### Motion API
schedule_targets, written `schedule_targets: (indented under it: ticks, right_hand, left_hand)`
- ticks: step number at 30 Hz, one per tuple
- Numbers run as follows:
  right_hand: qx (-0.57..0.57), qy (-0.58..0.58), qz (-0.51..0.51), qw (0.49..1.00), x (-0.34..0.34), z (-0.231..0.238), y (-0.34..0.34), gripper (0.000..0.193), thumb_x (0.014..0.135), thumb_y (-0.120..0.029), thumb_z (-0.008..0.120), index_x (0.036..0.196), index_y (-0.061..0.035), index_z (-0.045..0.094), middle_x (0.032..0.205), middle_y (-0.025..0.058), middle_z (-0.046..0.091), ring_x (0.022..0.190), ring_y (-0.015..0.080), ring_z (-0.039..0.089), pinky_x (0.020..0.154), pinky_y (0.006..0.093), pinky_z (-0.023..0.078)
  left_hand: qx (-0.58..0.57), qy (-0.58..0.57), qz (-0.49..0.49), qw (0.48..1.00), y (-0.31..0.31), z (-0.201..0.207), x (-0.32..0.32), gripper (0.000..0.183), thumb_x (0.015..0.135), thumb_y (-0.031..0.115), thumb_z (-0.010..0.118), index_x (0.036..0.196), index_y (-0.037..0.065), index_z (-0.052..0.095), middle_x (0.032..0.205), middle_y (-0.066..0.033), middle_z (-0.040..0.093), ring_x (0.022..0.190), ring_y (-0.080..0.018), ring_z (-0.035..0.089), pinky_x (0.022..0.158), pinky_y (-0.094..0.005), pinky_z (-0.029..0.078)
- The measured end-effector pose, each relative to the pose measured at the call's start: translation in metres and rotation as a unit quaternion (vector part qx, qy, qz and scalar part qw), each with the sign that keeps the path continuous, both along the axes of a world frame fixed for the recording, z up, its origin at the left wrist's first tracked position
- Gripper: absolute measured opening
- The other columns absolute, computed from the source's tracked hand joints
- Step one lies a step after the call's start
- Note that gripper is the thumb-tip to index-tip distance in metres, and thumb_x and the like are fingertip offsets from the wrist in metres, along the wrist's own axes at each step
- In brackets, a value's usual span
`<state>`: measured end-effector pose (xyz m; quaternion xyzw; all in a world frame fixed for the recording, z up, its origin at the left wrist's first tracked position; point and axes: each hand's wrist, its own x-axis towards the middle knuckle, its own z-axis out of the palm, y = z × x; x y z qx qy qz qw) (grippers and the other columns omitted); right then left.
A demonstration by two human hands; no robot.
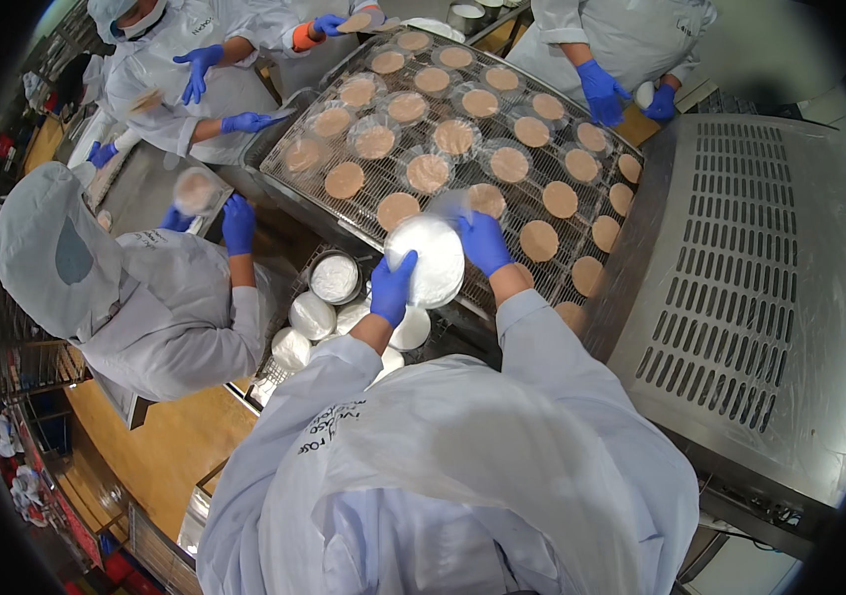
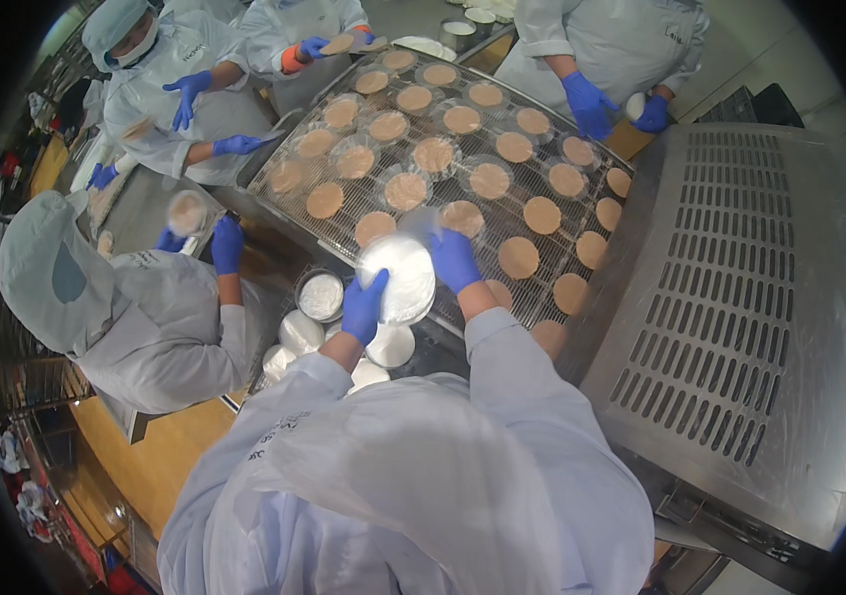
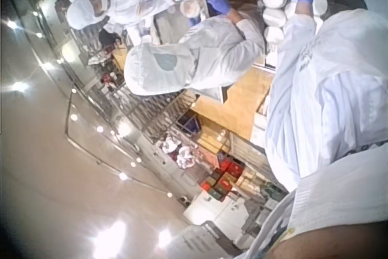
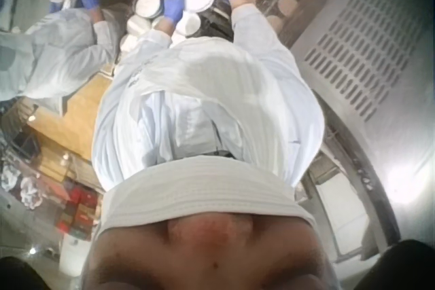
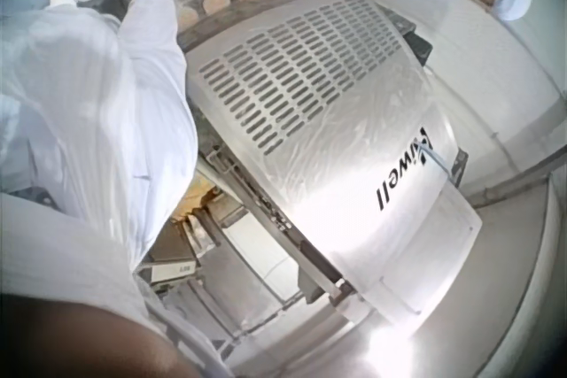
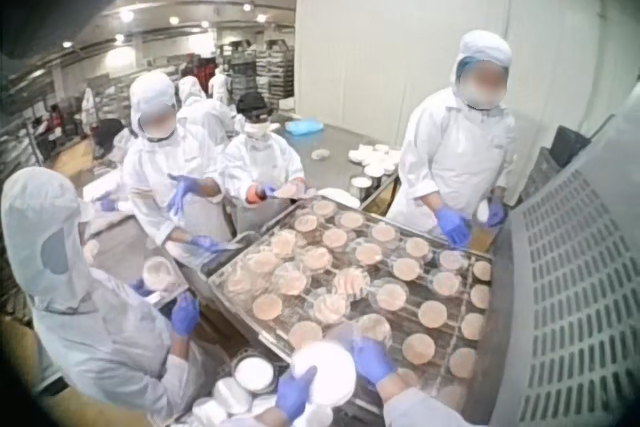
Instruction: The person places white circular discs onto brown circular items arranged on a metal rack. They pick up each white disc from a stack and position it on top of a brown item, repeating this action continuously.
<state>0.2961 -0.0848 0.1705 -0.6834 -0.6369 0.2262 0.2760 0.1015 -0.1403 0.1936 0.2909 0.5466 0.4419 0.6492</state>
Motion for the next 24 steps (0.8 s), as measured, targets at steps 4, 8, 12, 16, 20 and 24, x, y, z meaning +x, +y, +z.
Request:
schedule_targets:
  ticks: [4,8,12,16,20,24]
  right_hand:
    - [-0.019,0.159,-0.082,0.984,0.085,0.017,0.017,0.022,0.081,-0.013,0.056,0.099,-0.0043,0.065,0.089,0.0193,0.066,0.075,0.0312,0.063,0.068,0.038,0.049]
    - [0.058,-0.054,-0.226,0.971,0.173,0.016,0.039,0.029,0.083,-0.008,0.05,0.109,-0.0076,0.062,0.101,0.0168,0.064,0.086,0.0295,0.063,0.075,0.0369,0.049]
    - [0.028,-0.232,-0.095,0.968,0.194,-0.051,0.025,0.038,0.082,-0.005,0.047,0.119,-0.0091,0.054,0.114,0.0183,0.058,0.103,0.0328,0.057,0.087,0.0389,0.046]
    - [-0.168,-0.04,-0.082,0.982,0.127,-0.006,0.002,0.047,0.076,0.003,0.049,0.121,-0.011,0.055,0.121,0.0168,0.054,0.106,0.0323,0.056,0.091,0.0379,0.045]
    - [-0.025,0.156,0.035,0.987,0.044,-0.019,-0.035,0.025,0.084,-0.013,0.054,0.105,-0.0028,0.062,0.096,0.0187,0.065,0.085,0.0333,0.063,0.076,0.0349,0.049]
    - [-0.104,0.07,0.01,0.992,-0.057,0.024,-0.001,0.027,0.085,-0.022,0.054,0.101,-0.0018,0.062,0.09,0.0195,0.064,0.085,0.0313,0.062,0.077,0.0358,0.048]
  left_hand:
    - [-0.017,0.029,0.018,0.999,-0.012,0.003,-0.002,0.048,0.081,0.024,0.067,0.115,-0.007,0.052,0.105,-0.0139,0.061,0.091,-0.0192,0.06,0.079,-0.0308,0.049]
    - [-0.024,-0.015,0.035,0.999,-0.02,-0.017,-0.01,0.046,0.081,0.02,0.066,0.116,-0.007,0.052,0.108,-0.0134,0.06,0.091,-0.0196,0.06,0.08,-0.03,0.049]
    - [-0.022,-0.027,0.012,0.999,-0.022,-0.024,0.011,0.047,0.082,0.018,0.066,0.118,-0.006,0.05,0.11,-0.0133,0.058,0.093,-0.0193,0.059,0.08,-0.0298,0.049]
    - [0.024,-0.035,0.005,0.999,-0.021,-0.043,0.012,0.048,0.081,0.017,0.067,0.119,-0.007,0.048,0.11,-0.0132,0.058,0.095,-0.0187,0.058,0.08,-0.0298,0.049]
    - [0.017,-0.048,-0.006,0.999,-0.006,-0.046,0.006,0.048,0.082,0.019,0.066,0.119,-0.006,0.048,0.107,-0.0125,0.059,0.092,-0.0181,0.059,0.079,-0.0292,0.048]
    - [-0.027,-0.044,-0.027,0.998,0.022,-0.024,-0.034,0.046,0.083,0.021,0.064,0.118,-0.005,0.05,0.107,-0.0125,0.059,0.092,-0.018,0.059,0.079,-0.0285,0.048]
